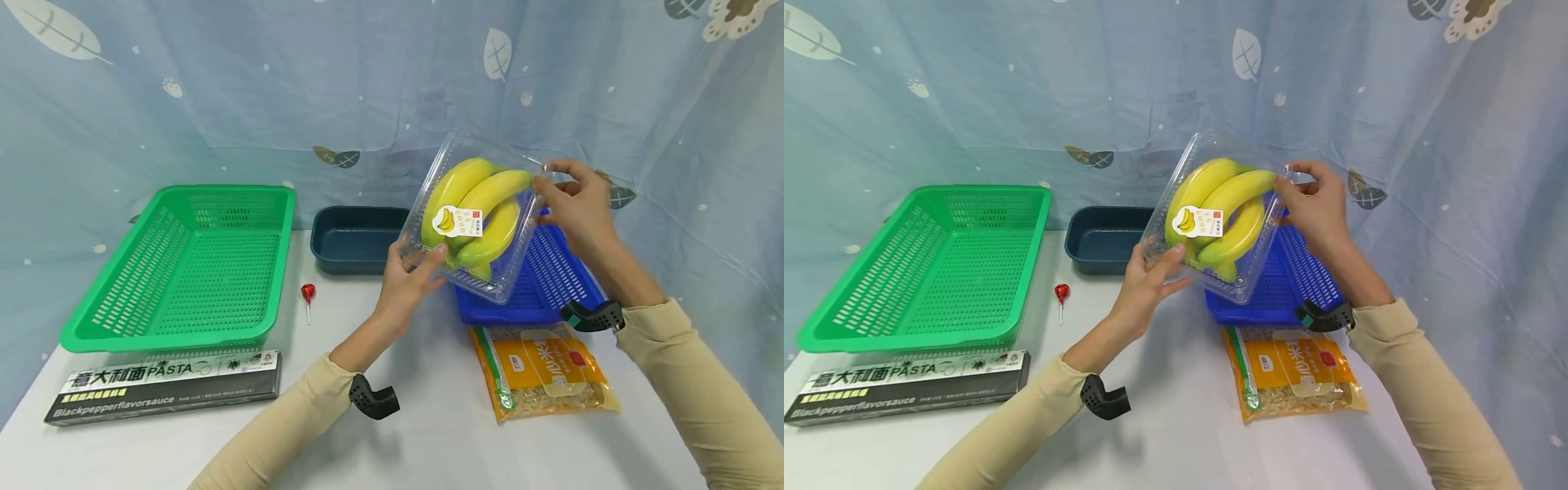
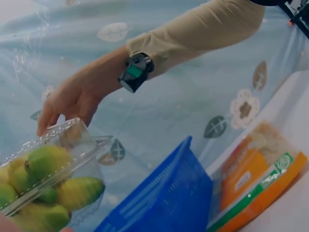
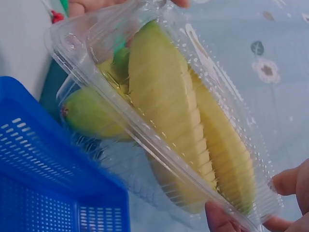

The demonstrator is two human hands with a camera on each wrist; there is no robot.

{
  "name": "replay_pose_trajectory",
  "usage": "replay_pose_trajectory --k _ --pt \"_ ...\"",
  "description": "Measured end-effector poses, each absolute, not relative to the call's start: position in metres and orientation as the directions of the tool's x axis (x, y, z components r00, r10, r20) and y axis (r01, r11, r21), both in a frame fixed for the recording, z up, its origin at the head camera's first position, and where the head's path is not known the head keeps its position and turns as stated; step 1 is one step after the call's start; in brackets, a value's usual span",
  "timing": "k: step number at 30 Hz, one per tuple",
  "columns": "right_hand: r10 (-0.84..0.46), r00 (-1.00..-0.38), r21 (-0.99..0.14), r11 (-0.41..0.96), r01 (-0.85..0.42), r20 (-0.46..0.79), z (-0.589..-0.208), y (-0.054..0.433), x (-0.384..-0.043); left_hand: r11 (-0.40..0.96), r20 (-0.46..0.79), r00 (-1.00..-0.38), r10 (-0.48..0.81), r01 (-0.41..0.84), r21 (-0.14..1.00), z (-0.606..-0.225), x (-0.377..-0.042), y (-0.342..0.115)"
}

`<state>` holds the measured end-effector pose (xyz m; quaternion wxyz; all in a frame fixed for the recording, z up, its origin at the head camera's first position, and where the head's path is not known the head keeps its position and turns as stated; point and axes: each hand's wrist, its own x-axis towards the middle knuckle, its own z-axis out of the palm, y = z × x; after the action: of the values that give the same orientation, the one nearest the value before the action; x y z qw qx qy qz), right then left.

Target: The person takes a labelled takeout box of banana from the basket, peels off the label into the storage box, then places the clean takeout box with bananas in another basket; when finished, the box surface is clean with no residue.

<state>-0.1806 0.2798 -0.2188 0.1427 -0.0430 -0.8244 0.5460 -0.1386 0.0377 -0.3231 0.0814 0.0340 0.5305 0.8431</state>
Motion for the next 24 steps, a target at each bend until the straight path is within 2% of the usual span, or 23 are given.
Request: replay_pose_trajectory --k 9,13,19,24 --pt "0.199 -0.957 -0.928 0.347 -0.133 0.211 -0.226 0.274 -0.167 -0.437 -0.007 -0.994 0.106 -0.053 0.898 -0.324 -0.138 0.028" --pt "0.174 -0.956 -0.912 0.378 -0.158 0.238 -0.23 0.271 -0.165 -0.432 0.008 -0.996 0.092 -0.032 0.901 -0.323 -0.139 0.016" --pt "0.132 -0.951 -0.887 0.414 -0.203 0.279 -0.234 0.268 -0.165 -0.43 -0.032 -0.992 0.118 -0.08 0.899 -0.321 -0.137 -0.004" --pt "0.049 -0.974 -0.894 0.409 -0.184 0.223 -0.232 0.265 -0.166 -0.392 -0.054 -0.989 0.139 -0.105 0.914 -0.319 -0.135 -0.018"
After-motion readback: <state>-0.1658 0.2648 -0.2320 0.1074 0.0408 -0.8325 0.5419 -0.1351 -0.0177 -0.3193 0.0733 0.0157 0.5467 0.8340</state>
